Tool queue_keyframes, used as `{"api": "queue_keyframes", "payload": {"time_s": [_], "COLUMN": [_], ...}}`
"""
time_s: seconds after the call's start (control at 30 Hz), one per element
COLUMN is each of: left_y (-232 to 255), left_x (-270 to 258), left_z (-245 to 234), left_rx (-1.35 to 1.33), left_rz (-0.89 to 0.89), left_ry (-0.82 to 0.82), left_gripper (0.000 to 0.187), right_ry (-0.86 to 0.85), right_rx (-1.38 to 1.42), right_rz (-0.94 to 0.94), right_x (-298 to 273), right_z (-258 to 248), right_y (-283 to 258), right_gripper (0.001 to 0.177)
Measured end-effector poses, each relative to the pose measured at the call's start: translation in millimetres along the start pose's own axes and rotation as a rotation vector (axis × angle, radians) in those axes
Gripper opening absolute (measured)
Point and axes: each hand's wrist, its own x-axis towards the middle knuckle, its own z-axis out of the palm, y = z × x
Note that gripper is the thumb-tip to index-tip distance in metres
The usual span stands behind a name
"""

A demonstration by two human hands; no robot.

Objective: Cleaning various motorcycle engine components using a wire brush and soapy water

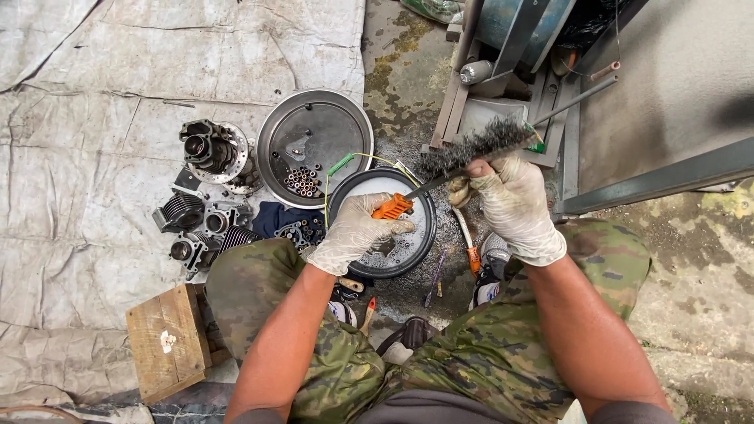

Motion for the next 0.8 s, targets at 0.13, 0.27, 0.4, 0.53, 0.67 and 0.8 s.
{"api": "queue_keyframes", "payload": {"time_s": [0.13, 0.27, 0.4, 0.53, 0.67, 0.8], "left_y": [24.7, 24.3, 25.6, 20.5, 20.7, 17.8], "left_x": [-10.5, -20.4, -18.4, -18.0, -20.2, -19.9], "left_z": [16.3, 15.1, 16.1, 18.4, 17.7, 19.2], "left_rx": [-0.017, -0.003, -0.058, -0.094, -0.109, -0.178], "left_rz": [-0.048, -0.088, -0.087, -0.081, -0.080, -0.092], "left_ry": [-0.023, -0.024, -0.036, -0.041, -0.033, -0.008], "left_gripper": [0.045, 0.039, 0.033, 0.031, 0.032, 0.032], "right_ry": [-0.029, -0.037, -0.038, -0.082, -0.125, -0.069], "right_rx": [-0.037, -0.033, 0.027, 0.175, 0.255, 0.342], "right_rz": [0.051, 0.089, 0.166, 0.219, 0.263, 0.243], "right_x": [4.3, 10.1, 10.1, 15.0, 21.8, 20.1], "right_z": [6.0, 5.3, 7.6, 2.9, 1.3, 7.8], "right_y": [-5.9, 0.0, -6.7, 11.3, 30.2, 42.4], "right_gripper": [0.014, 0.013, 0.015, 0.023, 0.021, 0.016]}}
